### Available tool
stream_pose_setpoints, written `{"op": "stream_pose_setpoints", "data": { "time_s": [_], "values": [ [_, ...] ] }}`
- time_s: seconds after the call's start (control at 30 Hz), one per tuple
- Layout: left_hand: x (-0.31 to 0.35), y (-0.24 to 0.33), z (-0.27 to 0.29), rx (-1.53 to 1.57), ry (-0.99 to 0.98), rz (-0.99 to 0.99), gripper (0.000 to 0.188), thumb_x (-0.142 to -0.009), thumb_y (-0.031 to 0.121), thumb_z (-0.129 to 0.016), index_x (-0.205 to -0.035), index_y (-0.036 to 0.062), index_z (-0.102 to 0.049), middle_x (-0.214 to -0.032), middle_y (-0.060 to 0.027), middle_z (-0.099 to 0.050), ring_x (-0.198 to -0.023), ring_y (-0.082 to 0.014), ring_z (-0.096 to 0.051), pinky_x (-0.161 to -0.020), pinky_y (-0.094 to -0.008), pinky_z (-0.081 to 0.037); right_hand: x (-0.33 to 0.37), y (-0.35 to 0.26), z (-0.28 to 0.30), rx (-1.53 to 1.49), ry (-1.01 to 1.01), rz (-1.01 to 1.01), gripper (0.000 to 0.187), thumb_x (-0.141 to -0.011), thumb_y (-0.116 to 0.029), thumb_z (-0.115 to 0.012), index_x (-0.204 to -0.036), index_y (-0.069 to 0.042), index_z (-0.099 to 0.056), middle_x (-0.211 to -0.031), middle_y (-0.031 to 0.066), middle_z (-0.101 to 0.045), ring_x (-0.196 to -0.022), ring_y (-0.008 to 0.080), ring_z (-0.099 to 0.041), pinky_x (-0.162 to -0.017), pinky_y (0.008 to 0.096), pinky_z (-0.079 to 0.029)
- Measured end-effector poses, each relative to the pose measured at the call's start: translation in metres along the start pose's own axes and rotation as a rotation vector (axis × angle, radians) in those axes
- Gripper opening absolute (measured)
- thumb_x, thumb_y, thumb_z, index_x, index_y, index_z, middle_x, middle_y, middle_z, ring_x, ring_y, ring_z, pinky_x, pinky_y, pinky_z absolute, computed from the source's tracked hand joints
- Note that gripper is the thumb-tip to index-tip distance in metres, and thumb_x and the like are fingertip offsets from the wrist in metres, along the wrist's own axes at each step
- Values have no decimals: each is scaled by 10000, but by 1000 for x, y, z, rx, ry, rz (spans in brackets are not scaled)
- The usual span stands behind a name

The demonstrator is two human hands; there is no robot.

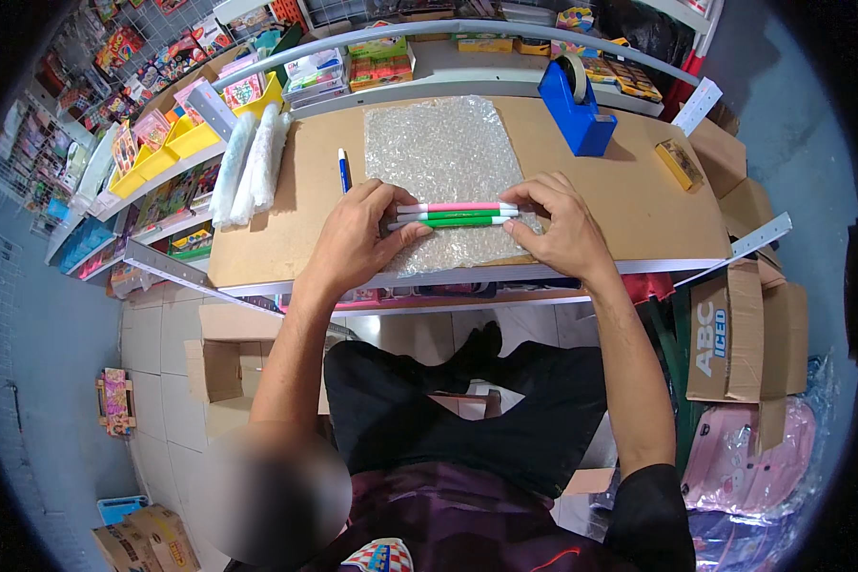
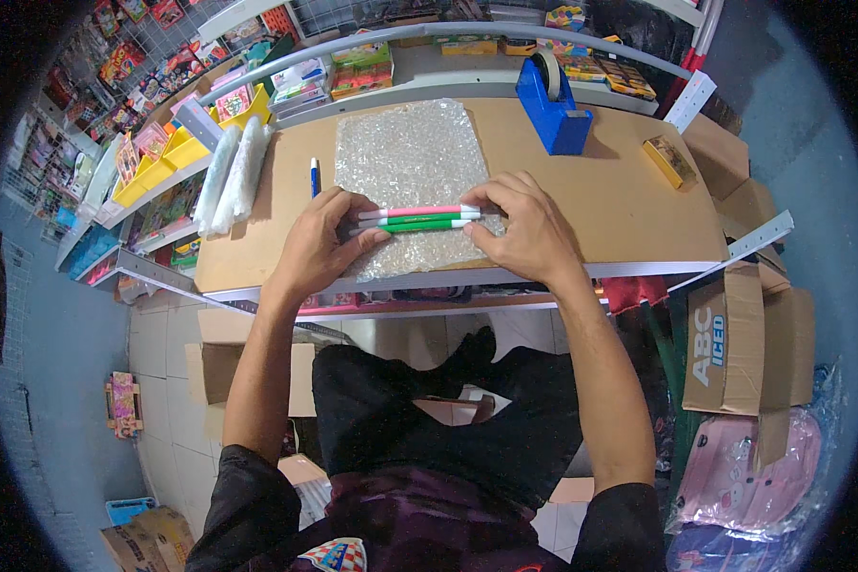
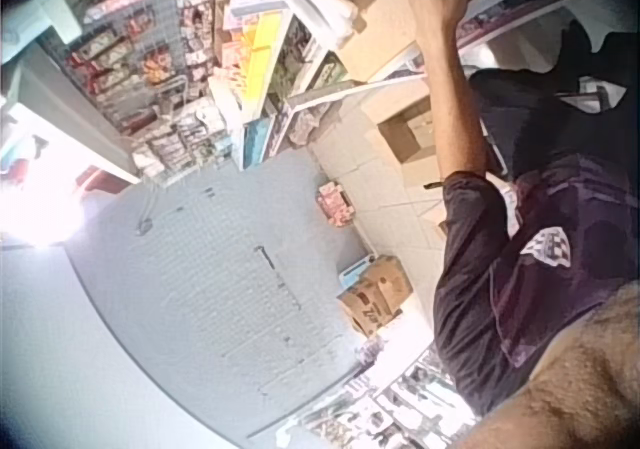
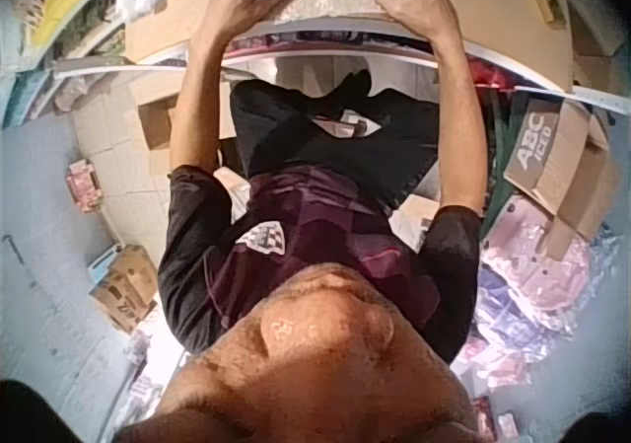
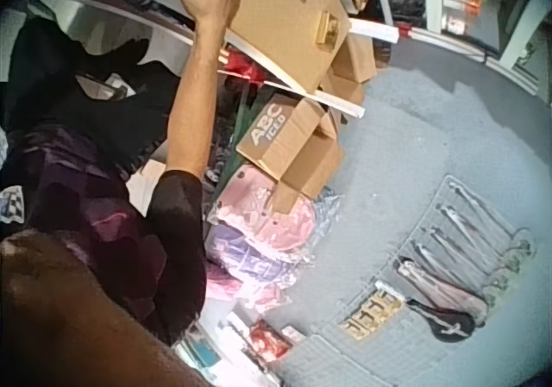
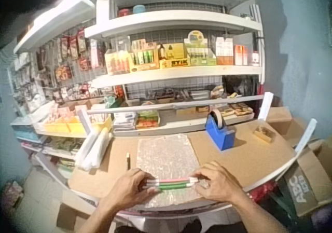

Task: The recorder is seen wrapping a bunch of pens in bubble wrap at a stationary store desk.

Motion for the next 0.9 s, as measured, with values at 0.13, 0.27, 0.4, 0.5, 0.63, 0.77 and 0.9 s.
{"op": "stream_pose_setpoints", "data": {
  "time_s": [0.13,0.27,0.4,0.5,0.63,0.77,0.9],
  "values": [
    [0,0,1,12,5,1,380,-909,296,-861,-1136,22,-725,-1024,-136,-685,-905,-286,-683,-805,-401,-553,0,1,-1,-9,-1,-1,253,-821,-147,-790,-1048,-39,-761,-972,118,-690,-1010,305,-645,-925,418,-518],
    [-1,0,0,-2,-5,-3,384,-910,311,-860,-1121,13,-738,-1027,-141,-687,-909,-290,-691,-804,-402,-561,0,3,-1,3,11,16,250,-822,-151,-790,-1044,-40,-762,-972,118,-688,-1009,309,-646,-924,420,-518],
    [0,0,0,-24,0,-8,393,-916,322,-852,-1128,7,-747,-1021,-144,-685,-912,-294,-694,-800,-402,-564,0,2,0,17,4,8,244,-828,-155,-788,-1041,-40,-760,-976,117,-690,-1011,311,-648,-922,422,-520],
    [0,0,0,-21,1,-14,385,-916,310,-851,-1130,7,-749,-1020,-143,-683,-911,-294,-693,-798,-401,-564,0,2,-1,15,3,1,243,-829,-156,-789,-1040,-40,-760,-980,116,-693,-1016,309,-651,-923,422,-522],
    [0,2,0,-27,0,-2,377,-915,300,-852,-1131,8,-749,-1018,-141,-681,-910,-293,-693,-797,-401,-564,1,3,-1,5,9,-4,243,-826,-148,-794,-1039,-38,-761,-979,117,-697,-1019,307,-654,-926,421,-525],
    [0,1,0,-25,-4,-2,370,-920,296,-847,-1134,11,-747,-1016,-140,-679,-906,-290,-694,-795,-401,-564,0,2,0,11,3,-5,242,-822,-139,-798,-1038,-35,-761,-975,119,-697,-1014,308,-655,-924,420,-527],
    [0,1,0,-39,2,-9,369,-923,294,-845,-1141,14,-745,-1019,-141,-677,-894,-292,-696,-792,-403,-565,0,1,-1,3,-1,-14,242,-827,-109,-805,-1048,-20,-762,-985,113,-697,-1006,287,-665,-899,396,-545]
  ]
}}
Point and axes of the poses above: each hand's wrist, its own x-axis away from the middle knuckle, its own z-axis out of the back of the hand, y = z × x, the point moved 4 cm from there along -x, towards the middle knuckle
